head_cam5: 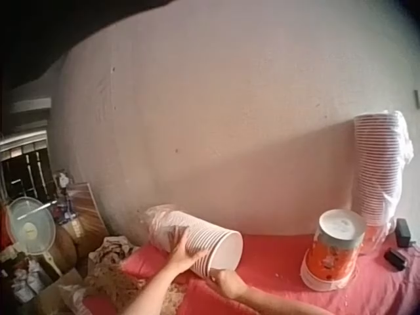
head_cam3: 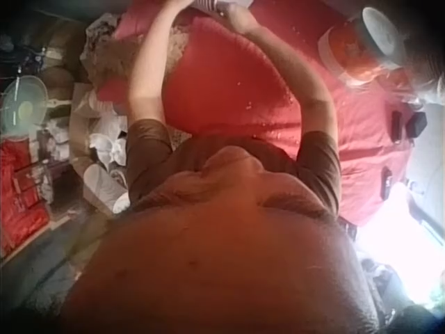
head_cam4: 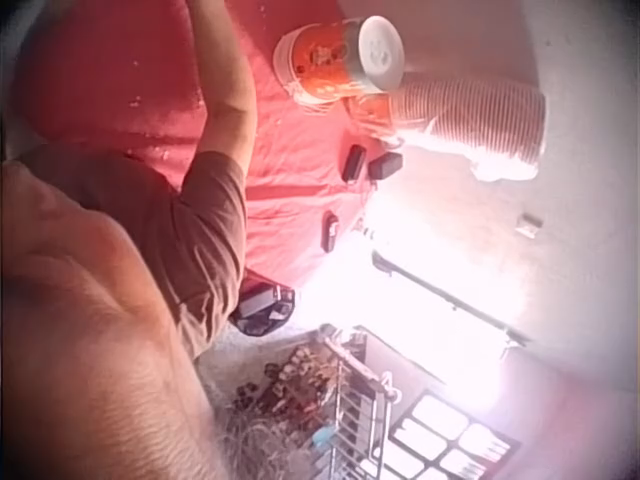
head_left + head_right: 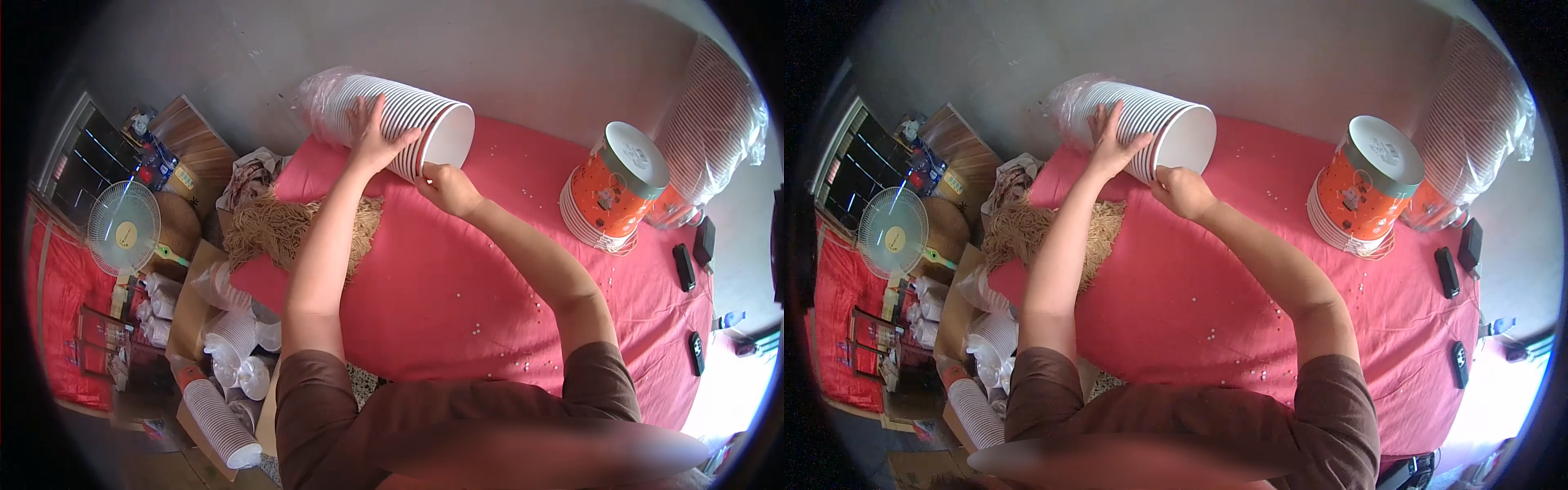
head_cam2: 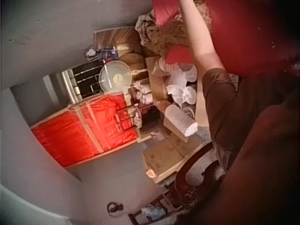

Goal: The person is threading and tying string handles onto paper buckets at a workbench.

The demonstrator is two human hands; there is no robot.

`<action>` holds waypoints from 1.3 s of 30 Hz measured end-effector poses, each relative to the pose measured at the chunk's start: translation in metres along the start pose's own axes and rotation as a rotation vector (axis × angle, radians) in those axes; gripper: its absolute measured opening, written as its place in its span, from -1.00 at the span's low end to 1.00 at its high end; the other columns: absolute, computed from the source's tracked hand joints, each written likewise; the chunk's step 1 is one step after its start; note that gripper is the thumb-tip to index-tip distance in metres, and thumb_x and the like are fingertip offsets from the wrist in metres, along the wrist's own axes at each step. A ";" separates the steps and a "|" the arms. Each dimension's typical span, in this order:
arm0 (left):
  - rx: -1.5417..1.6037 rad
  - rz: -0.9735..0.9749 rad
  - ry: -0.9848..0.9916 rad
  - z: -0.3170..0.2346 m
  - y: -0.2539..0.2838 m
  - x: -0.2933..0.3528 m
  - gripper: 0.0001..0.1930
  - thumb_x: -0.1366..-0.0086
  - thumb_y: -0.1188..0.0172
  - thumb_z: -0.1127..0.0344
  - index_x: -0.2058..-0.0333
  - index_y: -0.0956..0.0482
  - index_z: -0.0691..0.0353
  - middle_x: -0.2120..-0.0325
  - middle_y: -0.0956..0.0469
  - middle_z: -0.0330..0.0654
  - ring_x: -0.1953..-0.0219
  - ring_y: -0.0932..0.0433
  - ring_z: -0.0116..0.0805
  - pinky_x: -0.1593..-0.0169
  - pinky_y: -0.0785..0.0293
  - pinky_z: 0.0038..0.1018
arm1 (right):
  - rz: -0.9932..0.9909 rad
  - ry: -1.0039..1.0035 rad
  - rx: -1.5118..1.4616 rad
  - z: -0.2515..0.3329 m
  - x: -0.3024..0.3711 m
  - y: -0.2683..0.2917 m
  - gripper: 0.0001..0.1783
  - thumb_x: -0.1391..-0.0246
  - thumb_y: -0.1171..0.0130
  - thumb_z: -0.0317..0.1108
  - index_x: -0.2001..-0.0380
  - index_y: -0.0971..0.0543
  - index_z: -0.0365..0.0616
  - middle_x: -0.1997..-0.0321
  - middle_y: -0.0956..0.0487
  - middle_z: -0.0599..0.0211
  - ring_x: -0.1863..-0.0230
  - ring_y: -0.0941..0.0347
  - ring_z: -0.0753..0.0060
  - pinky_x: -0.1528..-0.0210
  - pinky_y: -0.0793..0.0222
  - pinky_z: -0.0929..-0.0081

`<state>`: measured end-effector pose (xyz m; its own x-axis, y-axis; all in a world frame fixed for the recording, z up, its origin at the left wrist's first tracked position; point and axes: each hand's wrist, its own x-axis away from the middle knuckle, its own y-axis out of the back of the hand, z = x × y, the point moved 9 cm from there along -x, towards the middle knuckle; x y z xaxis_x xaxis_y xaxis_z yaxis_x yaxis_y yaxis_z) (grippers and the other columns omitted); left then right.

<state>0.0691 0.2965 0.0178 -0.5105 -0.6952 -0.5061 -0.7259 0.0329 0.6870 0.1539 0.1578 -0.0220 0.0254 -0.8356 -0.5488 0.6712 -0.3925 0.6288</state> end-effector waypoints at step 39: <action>0.185 -0.075 0.050 0.028 0.071 0.050 -0.51 -0.23 -0.27 0.26 -0.12 -0.43 0.21 -0.06 -0.52 0.01 -0.11 -0.50 -0.16 -0.13 -0.41 -0.33 | 0.494 0.200 0.215 0.144 0.128 0.131 -0.82 0.22 -0.19 -0.51 0.42 -0.51 -0.17 0.56 -0.50 0.25 0.46 -0.51 0.09 0.41 -0.40 0.20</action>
<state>-0.0203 0.2839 0.0266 -0.4312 -0.7356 -0.5224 -0.8359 0.1078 0.5382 0.1383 -0.0561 0.0691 0.4515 -0.8588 -0.2419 0.3786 -0.0611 0.9236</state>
